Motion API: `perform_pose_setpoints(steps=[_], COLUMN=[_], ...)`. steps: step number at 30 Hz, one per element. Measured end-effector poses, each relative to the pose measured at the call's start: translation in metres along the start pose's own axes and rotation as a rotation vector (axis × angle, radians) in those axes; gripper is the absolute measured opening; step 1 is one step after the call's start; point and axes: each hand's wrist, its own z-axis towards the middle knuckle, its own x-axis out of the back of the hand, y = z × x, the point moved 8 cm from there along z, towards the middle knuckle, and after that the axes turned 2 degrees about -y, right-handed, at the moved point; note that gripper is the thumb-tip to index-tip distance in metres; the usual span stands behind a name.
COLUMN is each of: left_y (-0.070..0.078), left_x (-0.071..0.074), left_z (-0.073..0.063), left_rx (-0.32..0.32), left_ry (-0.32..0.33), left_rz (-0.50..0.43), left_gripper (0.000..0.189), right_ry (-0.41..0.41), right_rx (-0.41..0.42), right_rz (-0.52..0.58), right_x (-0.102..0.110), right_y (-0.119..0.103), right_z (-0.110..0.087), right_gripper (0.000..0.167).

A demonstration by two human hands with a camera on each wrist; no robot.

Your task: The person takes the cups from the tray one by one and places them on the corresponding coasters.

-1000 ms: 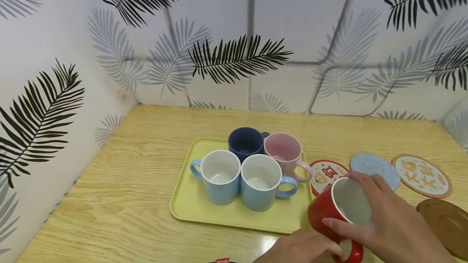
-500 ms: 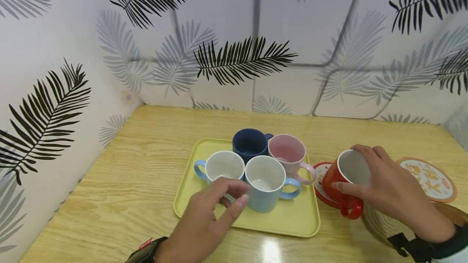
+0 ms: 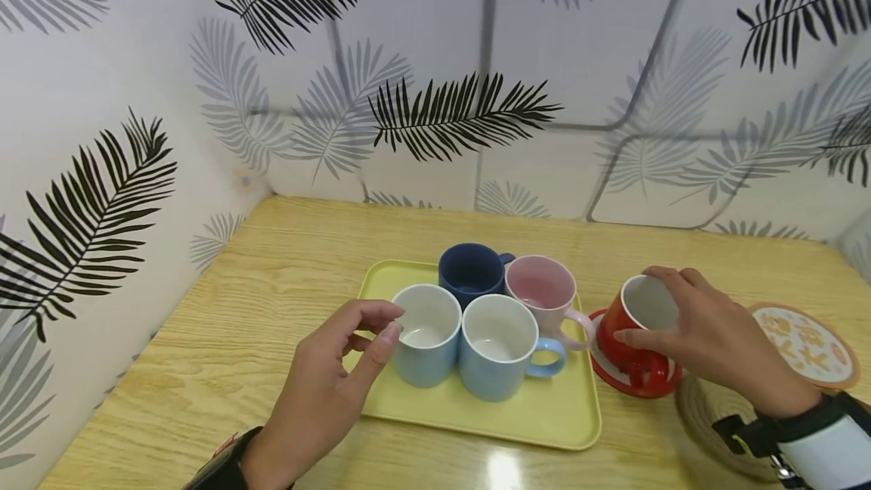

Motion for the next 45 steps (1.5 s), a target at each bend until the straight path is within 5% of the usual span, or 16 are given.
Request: perform_pose_setpoints(steps=[12,19,25,36,45], left_y=[-0.016,-0.050,-0.068,-0.097,-0.103], left_x=[0.012,0.000,-0.010,-0.021,-0.016], left_z=[0.014,0.021,0.023,0.026,0.015], left_rx=[0.076,0.172,0.192,0.308,0.486], left_ry=[-0.005,-0.167,-0.281,-0.422,-0.394], left_rz=[0.110,0.166,0.152,-0.020,-0.187], left_gripper=[0.021,0.030,0.026,0.015,0.030], right_ry=[-0.053,0.002,0.125,0.356,0.421], right_rx=[-0.041,-0.014,-0.004,0.132,0.196], right_rz=[0.030,0.077,0.085,0.173,0.179], right_x=[-0.009,-0.007,0.007,0.029,0.032], right_y=[0.006,0.001,-0.009,-0.043,-0.049], right_z=[-0.002,-0.011,-0.022,-0.042,-0.047], right_gripper=[0.095,0.100,0.095,0.075,0.070])
